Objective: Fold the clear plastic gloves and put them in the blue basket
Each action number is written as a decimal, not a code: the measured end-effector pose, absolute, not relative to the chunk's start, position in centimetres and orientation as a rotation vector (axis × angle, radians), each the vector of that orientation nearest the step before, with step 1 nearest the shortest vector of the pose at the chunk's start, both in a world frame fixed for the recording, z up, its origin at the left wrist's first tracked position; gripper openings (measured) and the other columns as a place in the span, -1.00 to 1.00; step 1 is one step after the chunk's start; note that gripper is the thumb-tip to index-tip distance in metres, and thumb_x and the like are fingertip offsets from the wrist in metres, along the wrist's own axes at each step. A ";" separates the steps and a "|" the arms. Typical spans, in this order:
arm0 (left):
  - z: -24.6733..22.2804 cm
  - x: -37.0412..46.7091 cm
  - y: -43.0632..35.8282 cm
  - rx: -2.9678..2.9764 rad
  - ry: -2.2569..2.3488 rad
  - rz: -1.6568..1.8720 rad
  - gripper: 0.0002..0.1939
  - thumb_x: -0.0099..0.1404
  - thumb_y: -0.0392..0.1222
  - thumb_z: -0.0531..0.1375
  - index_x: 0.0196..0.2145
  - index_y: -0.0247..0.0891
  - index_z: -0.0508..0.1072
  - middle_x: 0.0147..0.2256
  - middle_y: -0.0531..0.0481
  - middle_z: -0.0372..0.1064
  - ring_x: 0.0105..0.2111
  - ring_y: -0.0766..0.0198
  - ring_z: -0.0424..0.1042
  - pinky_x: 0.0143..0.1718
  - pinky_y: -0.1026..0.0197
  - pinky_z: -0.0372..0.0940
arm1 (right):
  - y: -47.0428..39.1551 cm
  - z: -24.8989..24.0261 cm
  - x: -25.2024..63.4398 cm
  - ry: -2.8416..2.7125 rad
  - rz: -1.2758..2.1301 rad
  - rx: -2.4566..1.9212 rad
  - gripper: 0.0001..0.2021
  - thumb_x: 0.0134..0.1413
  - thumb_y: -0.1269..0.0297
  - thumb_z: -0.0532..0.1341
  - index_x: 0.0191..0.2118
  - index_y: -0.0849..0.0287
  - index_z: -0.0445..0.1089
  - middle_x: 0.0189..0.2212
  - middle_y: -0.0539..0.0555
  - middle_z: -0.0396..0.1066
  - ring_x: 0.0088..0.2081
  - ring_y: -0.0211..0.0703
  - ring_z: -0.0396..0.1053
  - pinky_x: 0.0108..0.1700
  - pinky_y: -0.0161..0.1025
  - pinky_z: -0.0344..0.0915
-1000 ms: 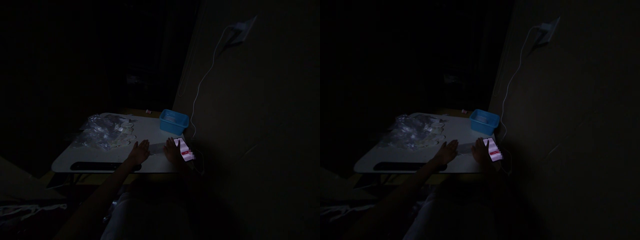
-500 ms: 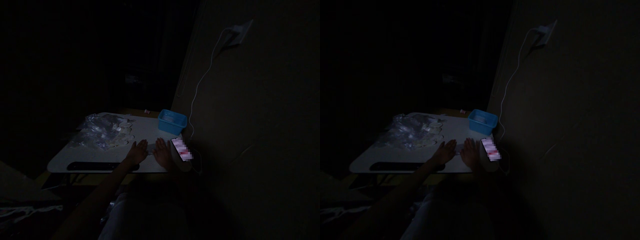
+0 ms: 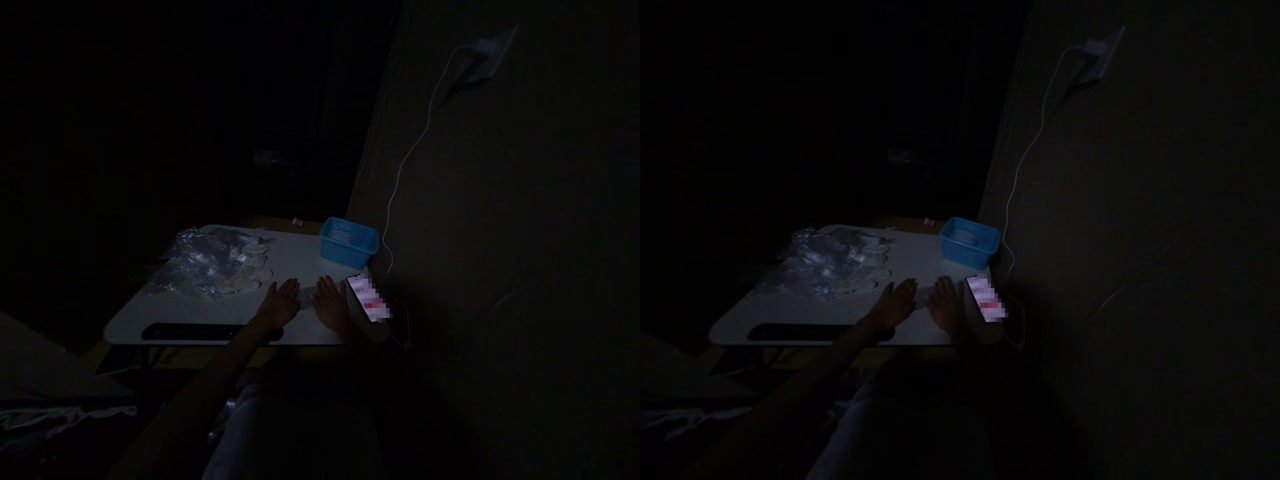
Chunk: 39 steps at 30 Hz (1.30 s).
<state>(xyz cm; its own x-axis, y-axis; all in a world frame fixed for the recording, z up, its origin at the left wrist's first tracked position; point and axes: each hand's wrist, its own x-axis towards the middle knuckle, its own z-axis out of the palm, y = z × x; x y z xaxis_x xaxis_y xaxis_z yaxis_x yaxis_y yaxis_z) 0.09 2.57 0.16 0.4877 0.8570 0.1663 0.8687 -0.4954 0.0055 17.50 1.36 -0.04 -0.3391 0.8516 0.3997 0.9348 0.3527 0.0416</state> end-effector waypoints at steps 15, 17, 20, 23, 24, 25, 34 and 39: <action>-0.2 0.0 2.8 -2.634 -1.528 -0.234 -0.47 0.27 -0.15 -0.21 0.15 -0.36 0.07 0.18 -0.25 -0.06 0.19 0.08 -0.06 0.09 -0.17 -0.12 | 2.5 -0.2 20.9 -2.157 -0.485 -1.742 -0.53 0.15 0.18 -0.08 0.05 0.41 0.21 0.11 0.36 0.11 0.20 0.09 -0.09 0.14 0.22 -0.34; -0.1 -0.1 2.8 -2.642 -1.524 -0.267 -0.48 0.27 -0.13 -0.19 0.15 -0.34 0.06 0.18 -0.24 -0.03 0.18 0.08 -0.04 0.09 -0.16 -0.10 | 2.5 0.6 20.6 -2.224 -0.413 -1.705 -0.57 0.12 0.25 -0.06 0.07 0.36 0.20 0.13 0.31 0.09 0.21 0.06 -0.11 0.14 0.19 -0.28; 0.2 -0.2 2.7 -2.657 -1.515 -0.344 -0.47 0.26 -0.11 -0.14 0.16 -0.31 0.04 0.17 -0.21 0.01 0.17 0.09 -0.01 0.08 -0.13 -0.07 | 2.9 2.2 19.5 -2.347 -0.244 -1.641 -0.56 0.02 0.35 0.02 0.07 0.24 0.20 0.13 0.18 0.13 0.20 -0.02 -0.07 0.13 0.02 -0.09; 0.6 -0.3 2.5 -2.674 -1.530 -0.395 -0.45 0.24 -0.11 -0.09 0.17 -0.32 0.01 0.14 -0.22 0.06 0.14 0.09 0.03 0.08 -0.12 -0.06 | 3.7 3.8 17.8 -2.465 -0.061 -1.615 -0.51 -0.08 0.37 0.10 0.07 0.14 0.21 0.03 0.10 0.27 0.07 -0.11 0.17 0.05 -0.18 0.07; 0.7 -0.3 2.4 -2.676 -1.538 -0.408 -0.44 0.23 -0.11 -0.08 0.16 -0.34 0.01 0.13 -0.23 0.08 0.14 0.09 0.05 0.08 -0.11 -0.05 | 4.1 4.2 17.2 -2.487 -0.010 -1.648 -0.50 -0.10 0.38 0.11 0.06 0.10 0.21 0.00 0.08 0.30 0.03 -0.12 0.22 0.02 -0.20 0.10; 0.8 -0.3 2.3 -2.677 -1.544 -0.422 -0.44 0.23 -0.11 -0.06 0.16 -0.35 0.01 0.12 -0.24 0.10 0.13 0.09 0.06 0.08 -0.10 -0.04 | 4.4 4.6 16.6 -2.514 0.041 -1.689 -0.50 -0.11 0.38 0.12 0.05 0.05 0.22 -0.02 0.04 0.33 0.00 -0.14 0.25 -0.01 -0.22 0.13; 0.9 -0.5 2.4 -2.686 -1.547 -0.589 -0.41 0.17 -0.10 0.05 0.12 -0.37 0.07 0.01 -0.22 0.24 0.03 0.12 0.19 0.04 0.04 0.05 | 7.3 6.4 15.3 -2.617 0.328 -1.968 -0.68 -0.26 0.26 0.26 -0.23 0.00 0.44 -0.23 0.00 0.47 -0.25 -0.07 0.41 -0.21 -0.19 0.25; 0.6 -0.5 2.6 -2.703 -1.521 -0.653 -0.43 0.16 -0.11 0.06 0.11 -0.32 0.09 0.02 -0.18 0.24 0.02 0.12 0.20 0.03 0.03 0.06 | 7.3 7.3 15.4 -2.654 0.424 -1.975 -0.80 -0.24 0.32 0.26 -0.35 0.10 0.49 -0.30 0.06 0.49 -0.26 -0.06 0.41 -0.21 -0.17 0.24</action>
